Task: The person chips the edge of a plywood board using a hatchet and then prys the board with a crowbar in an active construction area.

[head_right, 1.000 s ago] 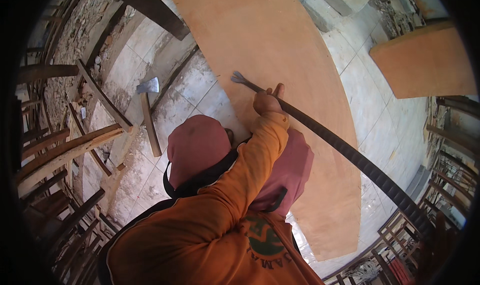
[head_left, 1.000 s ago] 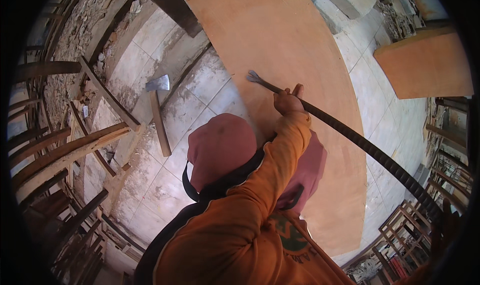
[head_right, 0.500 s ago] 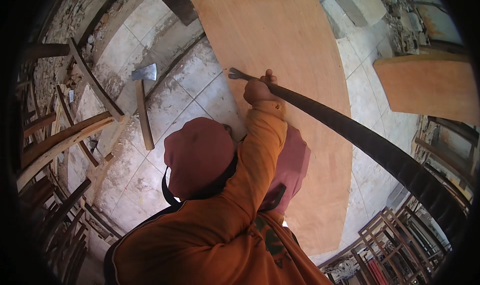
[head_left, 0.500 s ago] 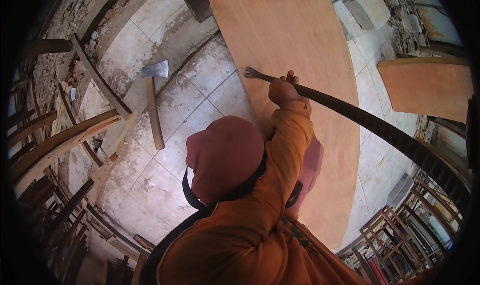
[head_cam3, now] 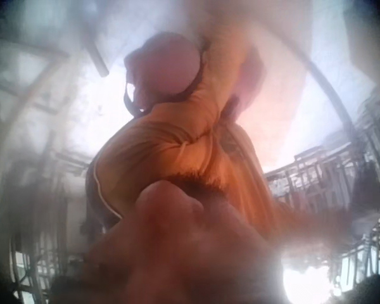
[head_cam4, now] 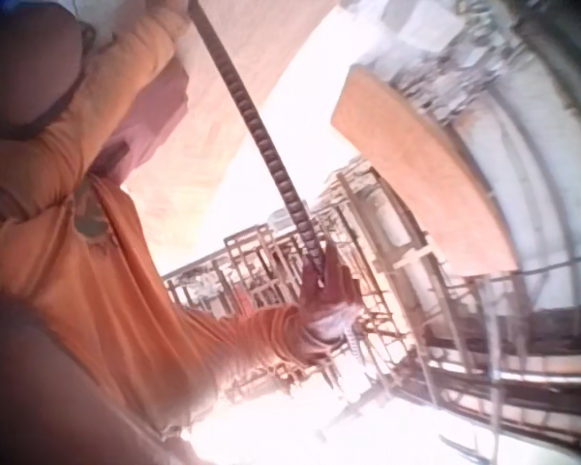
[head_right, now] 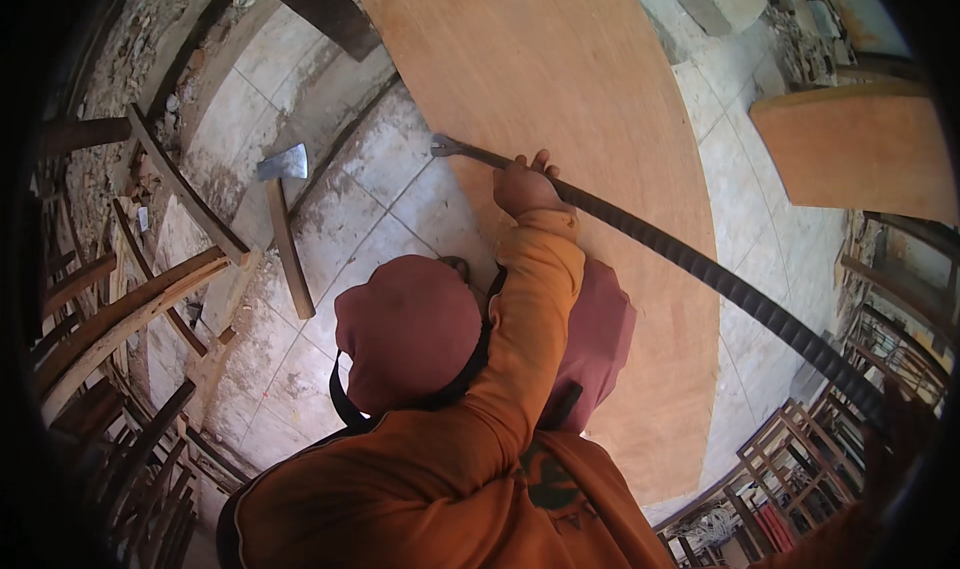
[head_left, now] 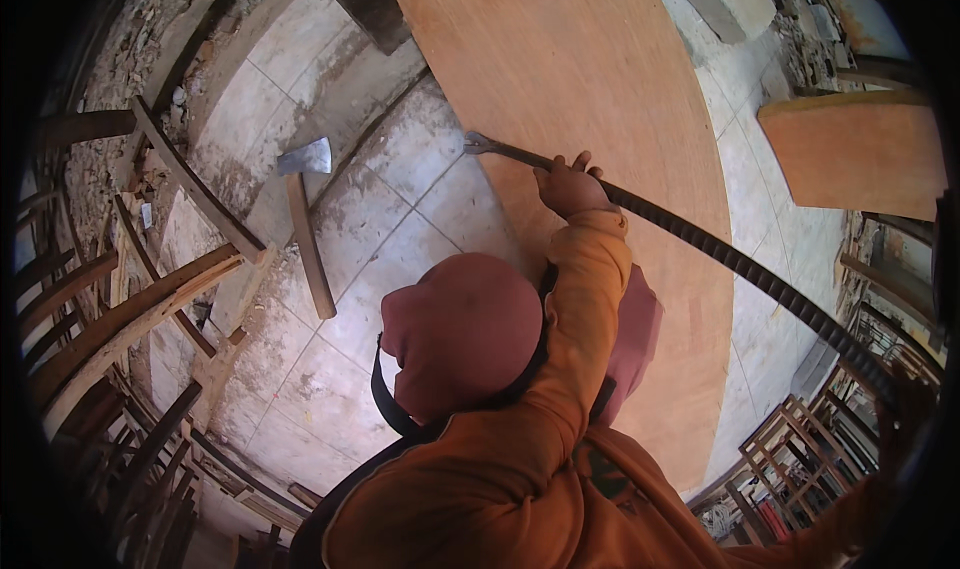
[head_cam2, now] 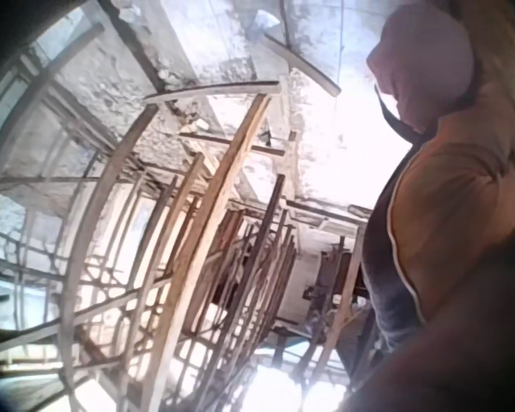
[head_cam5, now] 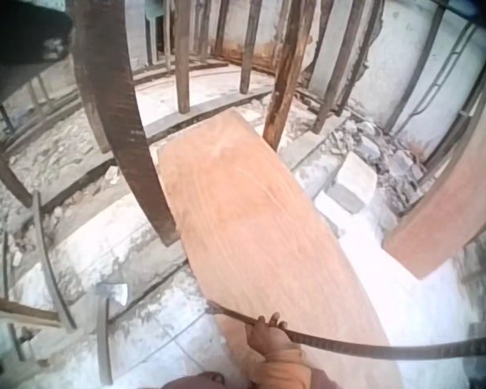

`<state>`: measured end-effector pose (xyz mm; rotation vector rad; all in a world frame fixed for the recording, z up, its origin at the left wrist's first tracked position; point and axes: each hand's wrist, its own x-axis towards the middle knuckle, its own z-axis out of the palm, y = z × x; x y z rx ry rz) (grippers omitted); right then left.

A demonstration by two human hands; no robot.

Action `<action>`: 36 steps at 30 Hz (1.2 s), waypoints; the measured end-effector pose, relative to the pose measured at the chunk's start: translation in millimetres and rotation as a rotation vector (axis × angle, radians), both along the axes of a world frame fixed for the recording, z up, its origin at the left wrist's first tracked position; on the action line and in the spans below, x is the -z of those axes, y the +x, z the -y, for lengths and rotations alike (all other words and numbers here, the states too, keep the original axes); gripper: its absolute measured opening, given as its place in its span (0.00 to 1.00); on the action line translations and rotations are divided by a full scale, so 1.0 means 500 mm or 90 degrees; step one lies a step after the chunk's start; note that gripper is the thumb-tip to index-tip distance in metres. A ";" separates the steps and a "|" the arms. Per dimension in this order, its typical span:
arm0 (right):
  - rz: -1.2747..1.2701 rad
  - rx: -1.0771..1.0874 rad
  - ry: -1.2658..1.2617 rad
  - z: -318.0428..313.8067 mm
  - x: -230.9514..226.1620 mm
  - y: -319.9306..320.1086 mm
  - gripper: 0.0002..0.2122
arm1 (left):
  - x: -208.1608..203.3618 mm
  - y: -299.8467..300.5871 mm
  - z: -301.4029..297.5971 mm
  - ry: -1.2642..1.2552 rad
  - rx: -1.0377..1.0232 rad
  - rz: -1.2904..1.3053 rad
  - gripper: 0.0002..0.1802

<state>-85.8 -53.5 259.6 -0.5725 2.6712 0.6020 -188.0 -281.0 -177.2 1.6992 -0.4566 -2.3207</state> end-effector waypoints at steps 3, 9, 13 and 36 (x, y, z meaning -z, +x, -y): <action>0.050 0.152 -0.018 -0.154 0.100 0.111 0.20 | 0.028 0.035 -0.047 -0.019 0.047 -0.008 0.25; 0.031 0.270 -0.145 -0.270 0.318 0.284 0.18 | 0.101 0.090 -0.097 -0.085 0.103 -0.045 0.28; 0.019 0.399 -0.251 -0.330 0.488 0.394 0.16 | 0.140 0.129 -0.115 -0.104 0.093 -0.066 0.21; -0.080 1.039 -0.566 -0.133 0.729 0.966 0.19 | -0.077 -0.054 -0.375 0.031 0.591 -0.662 0.32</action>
